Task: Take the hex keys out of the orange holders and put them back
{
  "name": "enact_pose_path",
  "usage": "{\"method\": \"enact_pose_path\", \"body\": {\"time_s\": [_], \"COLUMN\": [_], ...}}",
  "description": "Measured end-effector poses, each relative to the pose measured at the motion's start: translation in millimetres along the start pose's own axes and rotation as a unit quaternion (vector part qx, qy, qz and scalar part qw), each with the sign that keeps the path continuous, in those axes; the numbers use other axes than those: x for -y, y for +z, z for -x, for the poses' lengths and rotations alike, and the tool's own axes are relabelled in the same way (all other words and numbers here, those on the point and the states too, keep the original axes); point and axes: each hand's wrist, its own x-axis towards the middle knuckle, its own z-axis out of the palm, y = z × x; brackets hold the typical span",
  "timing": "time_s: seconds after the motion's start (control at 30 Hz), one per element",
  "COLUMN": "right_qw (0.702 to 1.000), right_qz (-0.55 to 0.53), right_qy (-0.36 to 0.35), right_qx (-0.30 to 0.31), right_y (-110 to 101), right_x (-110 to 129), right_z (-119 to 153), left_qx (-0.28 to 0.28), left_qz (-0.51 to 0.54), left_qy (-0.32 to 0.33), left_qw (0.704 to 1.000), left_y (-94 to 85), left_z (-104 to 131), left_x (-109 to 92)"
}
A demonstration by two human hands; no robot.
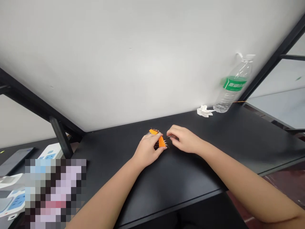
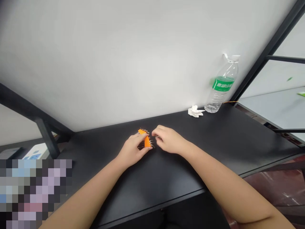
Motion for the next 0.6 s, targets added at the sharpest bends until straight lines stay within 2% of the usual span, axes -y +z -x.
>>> {"method": "enact_pose_path", "body": {"time_s": [0.07, 0.13, 0.23, 0.43, 0.6], "right_qw": [0.996, 0.986, 0.974, 0.953, 0.952], "right_qz": [0.072, 0.125, 0.161, 0.24, 0.23], "right_qy": [0.053, 0.095, 0.118, 0.126, 0.146], "right_qx": [0.007, 0.053, 0.105, 0.134, 0.141], "right_y": [-5, -7, -6, -2, -2], "right_x": [-13, -24, -31, -15, -10], "right_z": [0, 0, 0, -2, -1], "left_qx": [-0.005, -0.001, 0.009, 0.009, 0.012], "left_qz": [0.001, 0.004, 0.006, 0.012, 0.01], "left_qy": [-0.022, -0.04, -0.046, -0.046, -0.053], "left_qw": [1.0, 0.999, 0.999, 0.999, 0.998], "left_y": [2.7, 5.1, 6.8, 6.4, 6.3], "left_z": [2, 3, 4, 4, 3], "left_x": [5, 8, 9, 9, 10]}}
